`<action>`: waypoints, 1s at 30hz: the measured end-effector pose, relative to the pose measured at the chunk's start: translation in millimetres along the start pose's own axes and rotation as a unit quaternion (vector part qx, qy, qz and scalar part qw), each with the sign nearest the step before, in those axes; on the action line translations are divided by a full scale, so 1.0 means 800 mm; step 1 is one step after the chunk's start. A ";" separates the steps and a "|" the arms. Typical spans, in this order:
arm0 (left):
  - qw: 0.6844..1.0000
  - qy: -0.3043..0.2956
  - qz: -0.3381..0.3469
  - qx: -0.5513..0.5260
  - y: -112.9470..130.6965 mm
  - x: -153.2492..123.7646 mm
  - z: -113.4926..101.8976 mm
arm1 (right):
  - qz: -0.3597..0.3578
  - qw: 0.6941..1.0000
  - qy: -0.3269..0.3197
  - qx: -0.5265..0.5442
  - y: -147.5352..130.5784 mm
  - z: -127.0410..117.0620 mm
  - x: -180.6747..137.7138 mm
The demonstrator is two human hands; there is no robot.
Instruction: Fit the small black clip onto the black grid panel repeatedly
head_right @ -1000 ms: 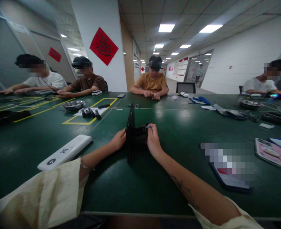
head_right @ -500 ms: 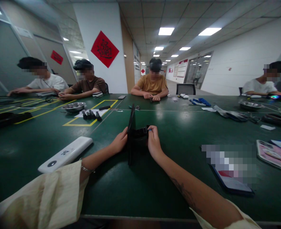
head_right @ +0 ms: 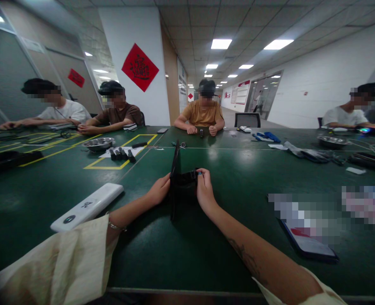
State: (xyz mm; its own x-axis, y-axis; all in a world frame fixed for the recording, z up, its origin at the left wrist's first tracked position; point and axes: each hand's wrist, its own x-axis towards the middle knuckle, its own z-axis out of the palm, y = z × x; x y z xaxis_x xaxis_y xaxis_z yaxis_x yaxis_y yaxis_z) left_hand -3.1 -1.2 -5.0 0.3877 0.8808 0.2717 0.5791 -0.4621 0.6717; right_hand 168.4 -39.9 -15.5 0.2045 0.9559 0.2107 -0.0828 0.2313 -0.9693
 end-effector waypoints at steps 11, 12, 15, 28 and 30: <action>0.999 -0.010 -0.005 -0.051 0.002 0.000 0.000 | 0.013 1.000 -0.001 0.027 -0.004 0.003 -0.002; 0.999 -0.010 -0.008 -0.052 0.002 0.000 0.001 | 0.011 1.000 -0.003 0.025 -0.004 0.003 -0.002; 0.999 -0.012 -0.013 -0.051 0.001 0.000 0.001 | 0.012 1.000 -0.005 0.015 -0.005 0.003 -0.003; 0.999 0.007 0.003 -0.041 0.003 -0.001 0.000 | 0.014 1.000 0.001 0.017 0.000 0.003 0.000; 1.000 0.008 -0.001 -0.029 0.003 -0.001 0.000 | 0.012 1.000 0.000 0.015 0.000 0.003 0.000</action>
State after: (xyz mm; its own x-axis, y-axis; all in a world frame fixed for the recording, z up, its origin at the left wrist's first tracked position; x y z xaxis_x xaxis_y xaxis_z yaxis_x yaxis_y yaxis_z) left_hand -2.2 -3.4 -3.4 0.3743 0.8835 0.2816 0.5365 -0.4540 0.7113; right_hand 166.4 -39.2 -15.5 0.2021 0.9614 0.1868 -0.1171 0.2131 -0.9700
